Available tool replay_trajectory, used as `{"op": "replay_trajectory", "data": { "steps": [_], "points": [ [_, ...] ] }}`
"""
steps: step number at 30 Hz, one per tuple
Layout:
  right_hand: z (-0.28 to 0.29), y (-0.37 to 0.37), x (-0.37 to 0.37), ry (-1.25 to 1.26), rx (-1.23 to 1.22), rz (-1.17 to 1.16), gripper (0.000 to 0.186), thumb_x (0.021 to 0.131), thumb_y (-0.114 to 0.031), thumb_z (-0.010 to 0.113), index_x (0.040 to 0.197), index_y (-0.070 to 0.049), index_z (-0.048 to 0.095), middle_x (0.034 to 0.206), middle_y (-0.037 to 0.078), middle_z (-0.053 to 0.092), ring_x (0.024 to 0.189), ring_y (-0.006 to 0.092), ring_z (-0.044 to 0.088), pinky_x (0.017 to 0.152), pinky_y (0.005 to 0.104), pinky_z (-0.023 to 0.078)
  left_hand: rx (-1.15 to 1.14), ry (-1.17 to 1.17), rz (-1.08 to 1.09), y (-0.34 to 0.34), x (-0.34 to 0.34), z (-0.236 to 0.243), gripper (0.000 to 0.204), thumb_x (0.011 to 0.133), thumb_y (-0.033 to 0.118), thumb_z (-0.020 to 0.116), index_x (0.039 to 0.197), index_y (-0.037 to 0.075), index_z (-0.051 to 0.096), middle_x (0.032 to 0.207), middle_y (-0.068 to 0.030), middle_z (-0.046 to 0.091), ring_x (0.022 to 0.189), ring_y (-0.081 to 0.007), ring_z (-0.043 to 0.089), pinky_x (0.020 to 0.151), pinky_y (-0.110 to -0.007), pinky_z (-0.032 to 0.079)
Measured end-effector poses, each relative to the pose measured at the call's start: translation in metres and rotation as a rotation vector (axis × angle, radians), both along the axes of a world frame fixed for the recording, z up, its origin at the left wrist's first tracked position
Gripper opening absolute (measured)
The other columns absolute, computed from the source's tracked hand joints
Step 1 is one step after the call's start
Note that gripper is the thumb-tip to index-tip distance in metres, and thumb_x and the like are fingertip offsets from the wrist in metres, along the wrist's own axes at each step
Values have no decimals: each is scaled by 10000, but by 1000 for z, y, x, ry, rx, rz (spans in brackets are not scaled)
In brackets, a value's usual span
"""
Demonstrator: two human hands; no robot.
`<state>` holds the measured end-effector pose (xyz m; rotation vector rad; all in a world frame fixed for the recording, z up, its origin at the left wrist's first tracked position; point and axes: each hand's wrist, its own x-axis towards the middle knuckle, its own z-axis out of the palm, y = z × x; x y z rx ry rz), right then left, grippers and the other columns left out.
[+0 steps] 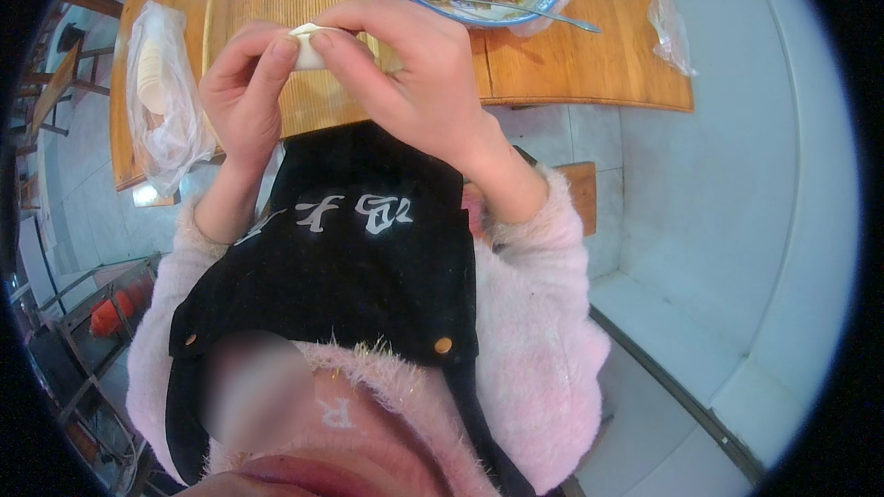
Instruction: The person repeatedly picks up round dough wrappers, spoons filling onto them, and folds them into sealed dumplings, placing each finished dumpling on a wooden tray. The person uses a spoon to transfer filling and uses both hands to pinch and seal the wrappers.
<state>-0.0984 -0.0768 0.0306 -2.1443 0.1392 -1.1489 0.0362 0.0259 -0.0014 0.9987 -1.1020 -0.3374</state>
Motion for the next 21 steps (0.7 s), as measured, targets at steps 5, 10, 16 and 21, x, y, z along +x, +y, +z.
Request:
{"op": "replay_trajectory", "data": {
  "steps": [5, 10, 16, 21],
  "points": [
    [1, -1, 0, 41, -74, -27, 91, 840, -59, 632, 903, 5, 647, 796, 62, 655, 689, 114, 611, 604, 204, 470, 42, 50, -34, 1, 2, 1, 74, 839, 35, 637, 897, -10, 651, 806, -29, 605, 714, -68, 529, 622, -180, 398],
    [-2, -2, 4, -38, -128, -46, 88, 770, -59, 676, 826, -7, 633, 698, 83, 611, 570, 205, 584, 521, 273, 442, 73, -54, -17, 0, 4, 5, 85, 810, 36, 662, 888, 2, 661, 793, -12, 598, 686, -66, 507, 616, -180, 391],
    [3, -4, 3, 106, -103, 18, 90, 828, -48, 634, 899, 7, 637, 777, 72, 648, 670, 147, 616, 602, 214, 470, 84, -142, -7, 0, 8, 7, 67, 803, 17, 661, 867, -2, 662, 790, -17, 607, 690, -68, 520, 609, -184, 389],
    [4, -8, 6, 71, -235, -2, 89, 814, -57, 645, 883, -1, 633, 743, 74, 629, 634, 169, 604, 570, 233, 457, 80, -42, -27, 0, 6, 5, 68, 807, 18, 660, 871, -2, 665, 784, -17, 611, 699, -59, 527, 602, -185, 389]
  ]
}}
